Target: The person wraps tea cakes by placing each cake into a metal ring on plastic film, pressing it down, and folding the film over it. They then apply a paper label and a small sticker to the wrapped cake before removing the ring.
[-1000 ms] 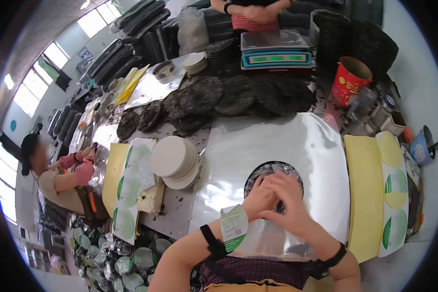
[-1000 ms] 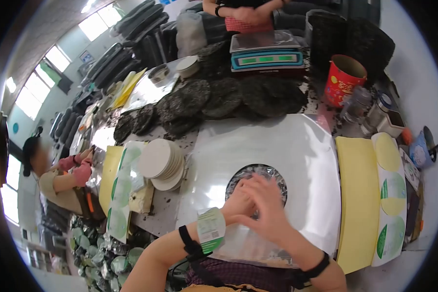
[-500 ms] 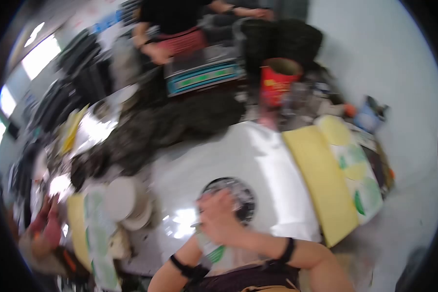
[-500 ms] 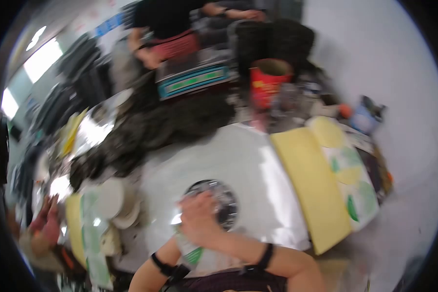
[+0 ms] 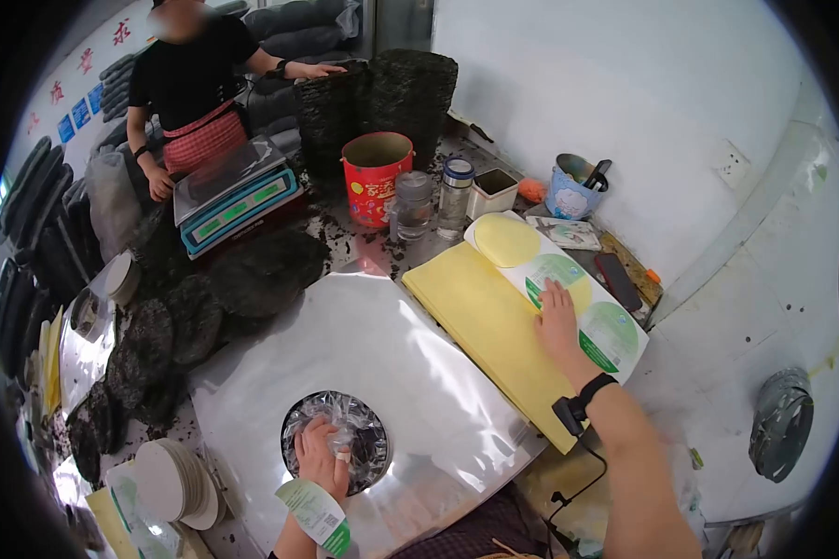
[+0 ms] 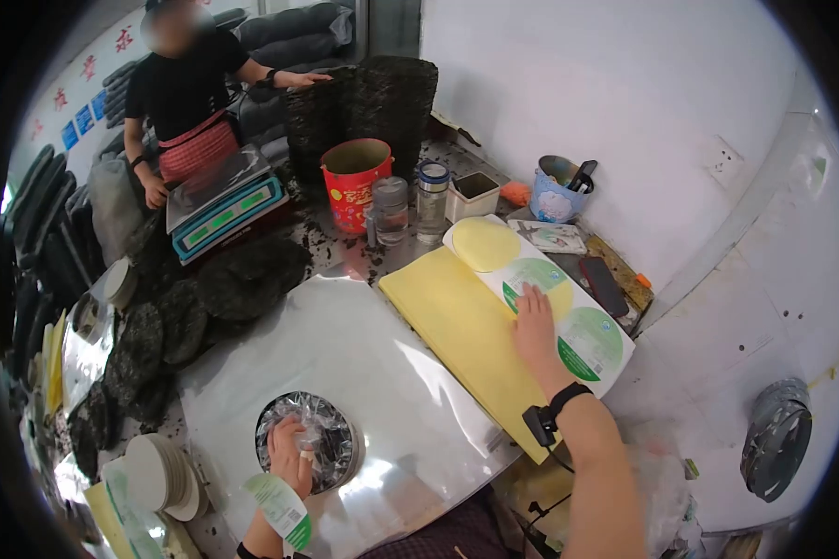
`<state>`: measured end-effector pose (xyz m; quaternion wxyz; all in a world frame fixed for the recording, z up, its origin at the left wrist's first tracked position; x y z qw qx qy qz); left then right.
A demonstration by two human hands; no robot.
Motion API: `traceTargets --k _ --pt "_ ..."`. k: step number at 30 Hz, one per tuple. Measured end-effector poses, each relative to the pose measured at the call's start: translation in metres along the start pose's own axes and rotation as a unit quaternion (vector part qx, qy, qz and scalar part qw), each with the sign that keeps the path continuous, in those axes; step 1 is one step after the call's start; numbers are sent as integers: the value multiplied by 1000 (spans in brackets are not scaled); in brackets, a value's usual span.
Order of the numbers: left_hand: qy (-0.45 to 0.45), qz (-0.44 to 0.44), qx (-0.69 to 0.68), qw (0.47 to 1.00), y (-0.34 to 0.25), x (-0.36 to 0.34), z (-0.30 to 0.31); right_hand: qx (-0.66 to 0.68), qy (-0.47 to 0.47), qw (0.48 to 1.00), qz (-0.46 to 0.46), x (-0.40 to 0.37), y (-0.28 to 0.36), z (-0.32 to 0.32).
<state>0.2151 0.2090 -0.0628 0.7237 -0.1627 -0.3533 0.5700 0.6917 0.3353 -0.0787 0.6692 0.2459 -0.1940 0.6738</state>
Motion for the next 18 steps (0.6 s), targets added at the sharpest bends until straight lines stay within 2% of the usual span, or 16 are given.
traceTargets --k 2,4,6,7,8,10,11,14,15,16,17,18 --pt "-37 25 -38 998 13 -6 -3 -21 -38 999 11 8 -11 -11" --pt "-68 50 -73 994 13 -7 8 158 -61 965 -202 3 -42 -25" --pt "-48 112 -78 989 6 1 14 265 -175 907 -277 28 -94 -5" --pt "-94 10 -24 995 1 3 18 258 -189 896 -309 50 -119 26" --pt "-90 16 -21 996 -1 0 20 248 -198 884 -344 66 -141 63" --pt "-60 34 -14 998 -5 5 20 223 -250 908 -251 90 -162 113" --pt "-59 29 -14 998 -5 5 21 223 -253 907 -253 85 -157 118" --pt "-18 32 -3 999 -9 3 21 97 20 976 -196 57 -57 81" --pt "3 -12 50 999 -28 5 25 35 121 980 -157 36 -27 56" --pt "27 -52 105 993 -40 1 26 1 27 1000 8 31 -5 47" --pt "25 -43 112 992 -37 -8 27 -30 -71 982 173 18 19 32" --pt "48 -38 127 990 -32 -11 20 -23 -78 980 179 14 15 11"
Point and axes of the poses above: each hand's wrist, its own x-axis towards the middle knuckle, its own z-axis out of the back of the hand, y = z × x, the point moved 7 cm from there along x, towards the middle knuckle, and after that the axes turned 8 degrees about -y, right-handed, at the moved point
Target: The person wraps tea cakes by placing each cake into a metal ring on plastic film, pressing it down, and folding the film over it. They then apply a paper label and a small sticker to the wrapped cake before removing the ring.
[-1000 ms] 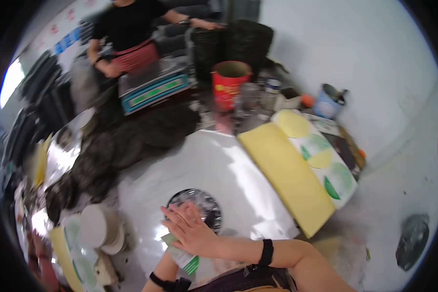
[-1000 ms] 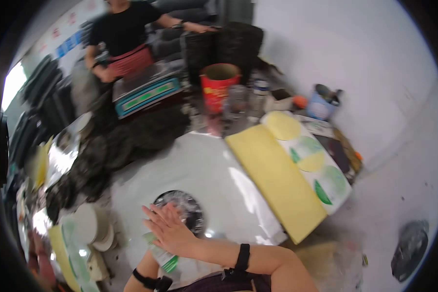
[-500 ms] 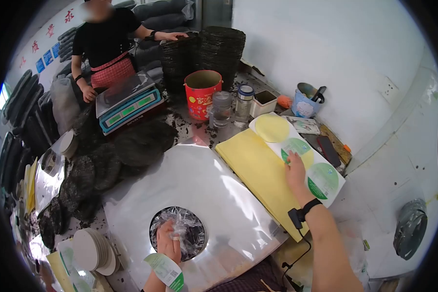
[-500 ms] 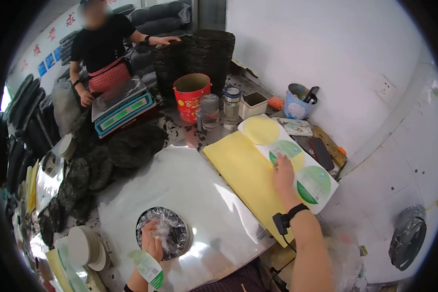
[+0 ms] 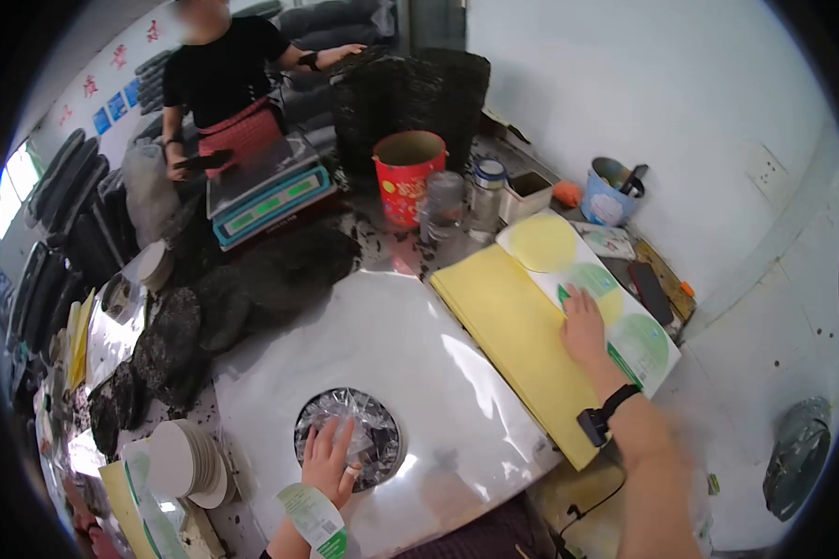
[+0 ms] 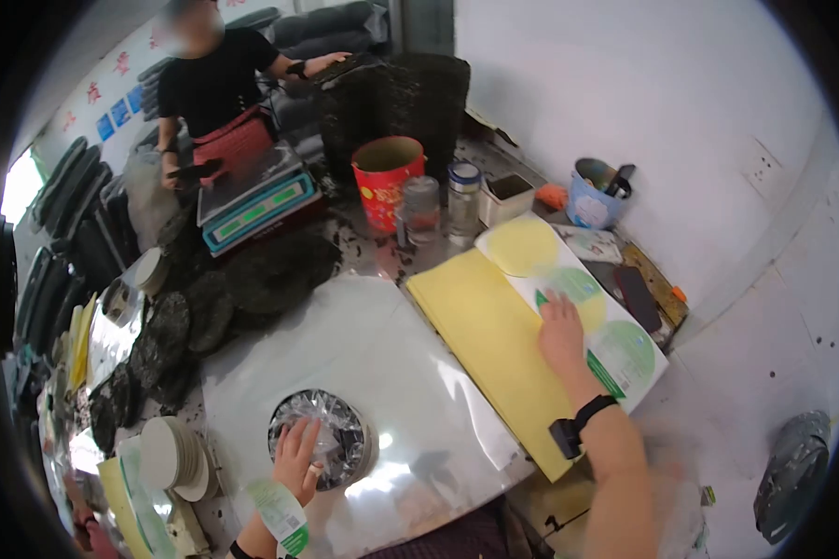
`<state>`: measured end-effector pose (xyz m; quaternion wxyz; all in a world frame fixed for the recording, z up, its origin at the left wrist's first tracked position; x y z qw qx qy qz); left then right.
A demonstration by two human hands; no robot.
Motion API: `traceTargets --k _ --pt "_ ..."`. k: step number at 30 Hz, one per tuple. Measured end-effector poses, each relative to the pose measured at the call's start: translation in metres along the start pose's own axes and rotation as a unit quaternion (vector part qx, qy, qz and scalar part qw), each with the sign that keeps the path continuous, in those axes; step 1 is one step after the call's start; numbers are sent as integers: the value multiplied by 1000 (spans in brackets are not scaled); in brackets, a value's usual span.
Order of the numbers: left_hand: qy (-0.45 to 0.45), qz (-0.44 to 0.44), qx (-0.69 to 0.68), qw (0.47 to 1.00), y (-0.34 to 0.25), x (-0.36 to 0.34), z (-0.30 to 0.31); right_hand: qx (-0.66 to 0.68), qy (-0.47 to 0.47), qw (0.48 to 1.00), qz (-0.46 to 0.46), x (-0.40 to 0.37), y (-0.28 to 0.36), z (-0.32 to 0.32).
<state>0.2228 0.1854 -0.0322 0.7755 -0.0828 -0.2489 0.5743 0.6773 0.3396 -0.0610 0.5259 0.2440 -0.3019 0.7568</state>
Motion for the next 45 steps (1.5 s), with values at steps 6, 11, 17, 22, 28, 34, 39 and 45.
traceTargets --k 6,11,17,22,28,34,39,45 --pt "-28 64 -49 996 18 2 -12 197 104 879 -421 -36 -49 -32" --pt "-52 64 -59 995 21 -1 -12 -3 -40 990 -136 -10 -17 6" --pt "-33 34 -51 998 11 -2 -5 192 -49 889 -413 -36 -39 -22" --pt "7 22 -44 999 21 -2 -3 452 -174 711 -510 -14 -180 -27" --pt "-104 136 -90 981 32 2 -4 286 -265 801 -454 121 -158 168" --pt "-179 126 14 976 29 2 5 544 147 764 -315 88 163 76" --pt "-177 174 19 968 30 -2 11 550 35 829 99 93 321 135" --pt "-203 156 -14 967 53 -11 -7 520 138 824 179 60 386 126"
Point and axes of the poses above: each hand's wrist, its own x-axis towards the middle knuckle, its own z-axis out of the back of the hand, y = z × x, the point moved 7 cm from there along x, towards the middle knuckle, and after that the axes turned 8 degrees about -y, right-handed, at the moved point
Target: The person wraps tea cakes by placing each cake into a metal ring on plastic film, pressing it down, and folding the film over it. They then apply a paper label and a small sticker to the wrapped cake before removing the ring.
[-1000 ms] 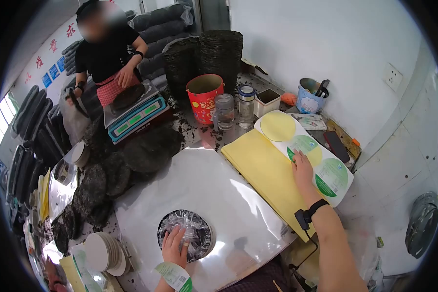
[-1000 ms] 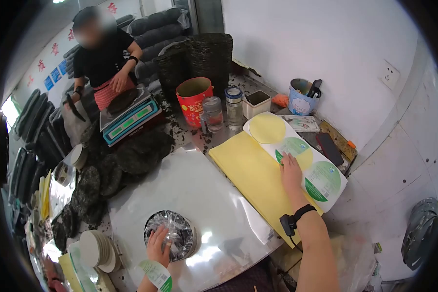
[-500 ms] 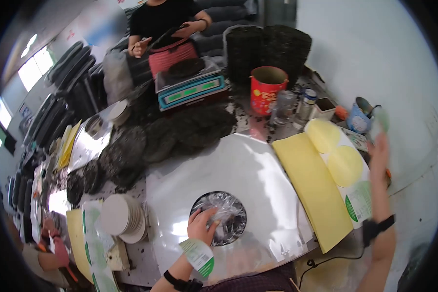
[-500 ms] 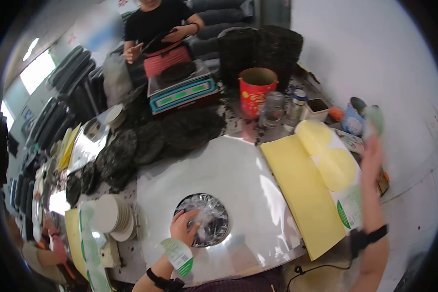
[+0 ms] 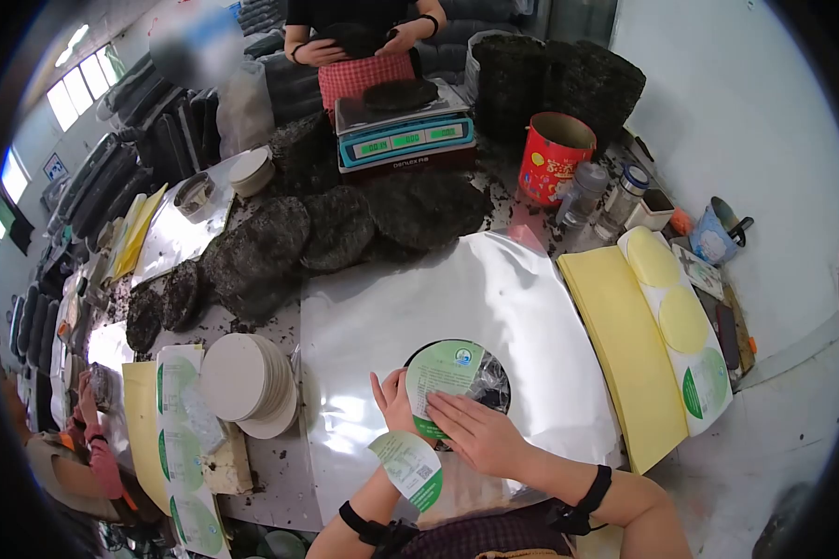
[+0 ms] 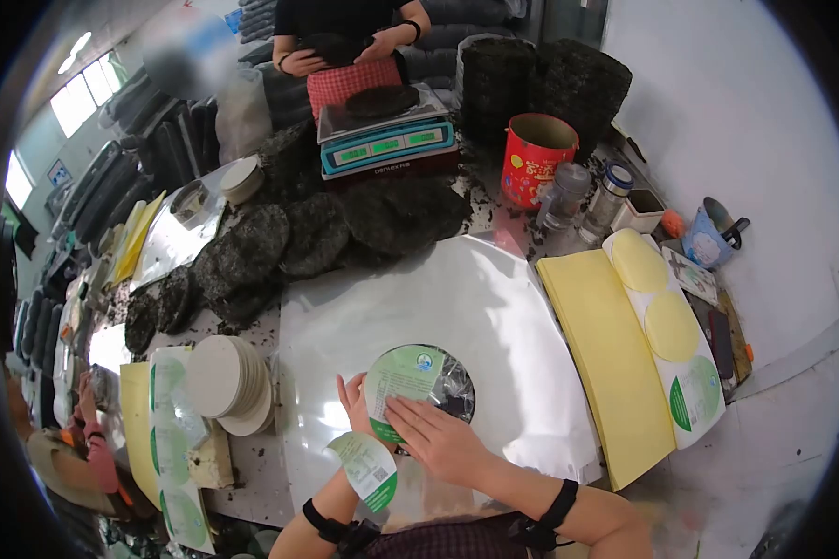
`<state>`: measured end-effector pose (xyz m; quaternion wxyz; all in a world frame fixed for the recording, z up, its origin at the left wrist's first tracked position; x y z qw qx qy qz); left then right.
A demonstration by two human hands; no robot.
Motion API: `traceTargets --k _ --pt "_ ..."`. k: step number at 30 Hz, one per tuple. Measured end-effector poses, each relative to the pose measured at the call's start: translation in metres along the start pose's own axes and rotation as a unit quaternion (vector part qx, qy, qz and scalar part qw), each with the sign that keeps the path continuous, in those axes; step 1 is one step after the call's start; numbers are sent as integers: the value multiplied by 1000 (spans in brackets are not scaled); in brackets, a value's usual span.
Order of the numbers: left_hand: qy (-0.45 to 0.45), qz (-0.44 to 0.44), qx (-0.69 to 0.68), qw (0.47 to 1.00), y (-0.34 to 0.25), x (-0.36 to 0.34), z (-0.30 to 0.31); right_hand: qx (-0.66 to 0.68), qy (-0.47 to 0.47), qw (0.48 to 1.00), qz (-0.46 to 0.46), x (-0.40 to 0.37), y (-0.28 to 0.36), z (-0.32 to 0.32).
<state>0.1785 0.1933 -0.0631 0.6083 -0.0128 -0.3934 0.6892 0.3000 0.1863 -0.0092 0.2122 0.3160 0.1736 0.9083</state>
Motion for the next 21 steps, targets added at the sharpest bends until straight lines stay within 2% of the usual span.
traceTargets --k 7,10,13,15,17,19,20,21 --pt "6 15 -36 999 2 3 0 106 43 983 -145 17 -4 9" --pt "8 6 -36 999 0 1 -2 53 -12 983 -175 38 -35 -5" --pt "-1 10 -35 999 6 0 0 95 1 975 -203 28 -61 -38" --pt "81 -7 -75 994 8 -1 -12 86 15 977 -193 24 -61 -41" --pt "96 38 -119 988 6 4 11 122 17 971 -204 23 -65 -40" --pt "-26 78 -88 993 25 -3 34 111 26 976 -187 24 -61 -39" --pt "-28 83 -85 992 29 -8 37 101 28 978 -178 24 -57 -40" --pt "8 146 -173 974 38 -13 33 104 30 979 -176 25 -56 -43"
Point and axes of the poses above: each hand's wrist, its own x-axis towards the middle knuckle, its own z-axis out of the back of the hand, y = z × x, the point moved 7 cm from there along x, towards the middle knuckle, and after that the axes turned 8 degrees about -y, right-handed, at the moved point
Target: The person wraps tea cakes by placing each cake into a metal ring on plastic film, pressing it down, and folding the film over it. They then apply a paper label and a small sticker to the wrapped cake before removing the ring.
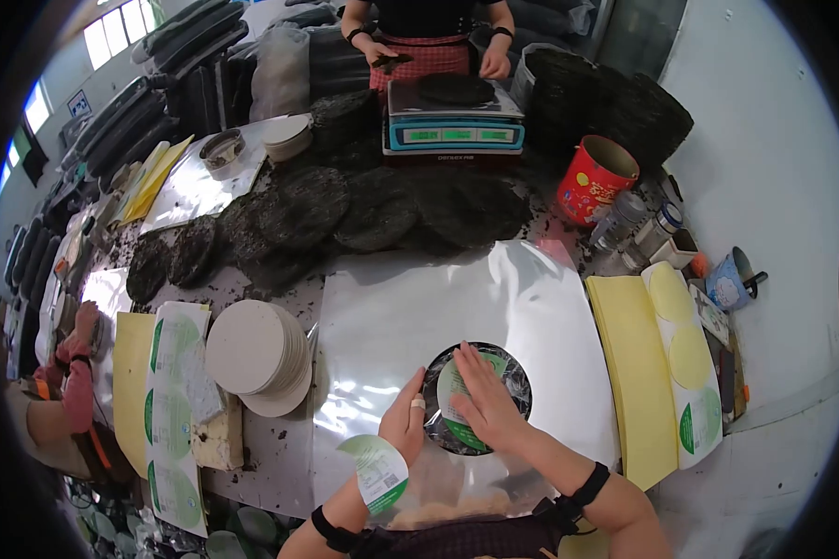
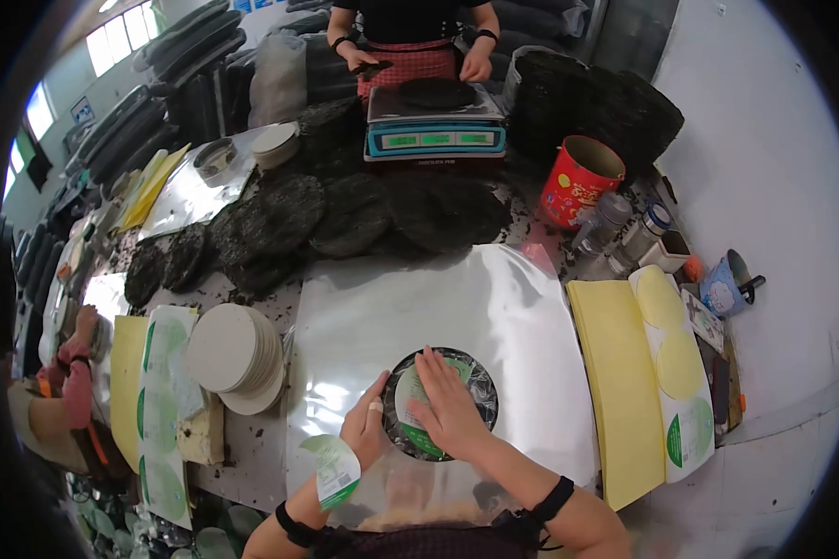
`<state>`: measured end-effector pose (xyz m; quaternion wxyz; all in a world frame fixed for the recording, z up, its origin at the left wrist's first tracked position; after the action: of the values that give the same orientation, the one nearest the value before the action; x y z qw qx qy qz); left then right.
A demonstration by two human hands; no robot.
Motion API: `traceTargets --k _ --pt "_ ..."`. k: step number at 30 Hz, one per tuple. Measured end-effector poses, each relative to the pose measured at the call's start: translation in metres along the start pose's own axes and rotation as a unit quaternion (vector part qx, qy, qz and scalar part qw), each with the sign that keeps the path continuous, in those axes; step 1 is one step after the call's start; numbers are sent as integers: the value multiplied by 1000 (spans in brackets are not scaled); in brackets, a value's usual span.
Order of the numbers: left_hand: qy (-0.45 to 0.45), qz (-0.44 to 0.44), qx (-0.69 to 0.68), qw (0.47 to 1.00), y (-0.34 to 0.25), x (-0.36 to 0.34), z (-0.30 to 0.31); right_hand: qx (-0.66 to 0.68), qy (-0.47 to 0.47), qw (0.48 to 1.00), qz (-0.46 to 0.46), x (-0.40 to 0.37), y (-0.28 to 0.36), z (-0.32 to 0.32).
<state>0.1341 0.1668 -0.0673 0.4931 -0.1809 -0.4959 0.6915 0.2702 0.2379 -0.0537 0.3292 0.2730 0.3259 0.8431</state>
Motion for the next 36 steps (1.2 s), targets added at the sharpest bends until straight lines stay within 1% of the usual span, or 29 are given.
traceTargets --k 2,3,5,6,8,9,11,12,13,14,15,17,18,19,20,21,22,24,25,26,28,29,30,31,32,33,34,35,36 --pt "75 139 -171 972 16 -11 -8 -38 9 999 14 -2 3 -4" --pt "74 143 -171 972 18 -13 -9 -37 13 999 12 -4 4 -6" --pt "43 80 -152 984 16 -12 -7 -141 36 989 29 -3 7 -13" --pt "46 83 -151 984 17 -14 -9 -139 37 989 25 -5 9 -16" --pt "32 74 -151 985 16 -14 -10 -241 45 968 54 -7 15 -25" --pt "41 77 -149 985 11 -11 -8 -247 39 967 46 -7 15 -29" --pt "105 84 -46 990 -4 -10 -8 -253 50 965 42 -8 12 -30" --pt "113 82 -46 989 -5 -15 -11 -261 61 962 48 -8 13 -28" --pt "99 -26 34 994 -15 -16 -14 -260 66 962 58 -7 15 -22" --pt "78 -133 116 981 -24 -17 -16 -259 63 962 61 -6 10 -12" --pt "73 -128 124 981 -21 -16 -14 -185 53 981 38 -8 -1 -1" --pt "182 -173 299 921 -11 -25 -24 -34 44 998 -38 -13 -23 17" --pt "176 -159 308 921 -9 -26 -22 34 41 995 -90 -11 -30 24" --pt "172 -173 294 924 -13 -27 -23 43 51 994 -82 -7 -14 26" --pt "160 -194 281 926 -19 -23 -22 125 27 987 -102 2 7 42" --pt "147 -219 313 912 -24 -20 -20 204 7 972 -120 12 25 56" --pt "140 -212 320 913 -27 -17 -14 209 16 971 -113 15 47 57" --pt "169 -267 321 893 -47 -15 -12 134 121 983 39 15 111 34" --pt "123 -300 355 877 -62 -16 -12 41 100 983 149 10 131 16" --pt "124 -304 353 876 -63 -15 -12 -56 76 962 255 -3 148 0" --pt "152 -288 295 898 -60 -5 -6 -88 44 916 388 -61 181 5" --pt "124 -272 331 895 -64 1 3 -39 -54 900 432 -75 201 36" --pt "127 -274 325 896 -56 -1 9 12 -149 870 470 -89 212 66" --pt "98 -274 311 905 -45 -2 20 10 -182 898 400 -87 195 83" --pt "71 -276 297 911 -39 -3 27 -23 -149 949 277 -79 164 94" --pt "78 -278 293 912 -41 -11 28 39 -154 983 88 -69 127 105" --pt "101 -285 282 911 -48 -25 29 54 -170 982 -61 -74 88 112" --pt "124 -291 270 909 -51 -38 27 103 -188 963 -162 -77 56 113" --pt "131 -292 266 910 -46 -48 24 100 -190 962 -169 -79 40 110"
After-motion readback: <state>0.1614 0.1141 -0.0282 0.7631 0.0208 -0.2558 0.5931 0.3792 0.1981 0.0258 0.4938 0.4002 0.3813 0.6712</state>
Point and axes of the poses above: each hand's wrist, its own x-axis towards the middle knuckle, its own z-axis out of the back of the hand, y = z × x, the point moved 7 cm from there along x, towards the middle knuckle, and after that the axes turned 8 degrees about -y, right-handed, at the moved point
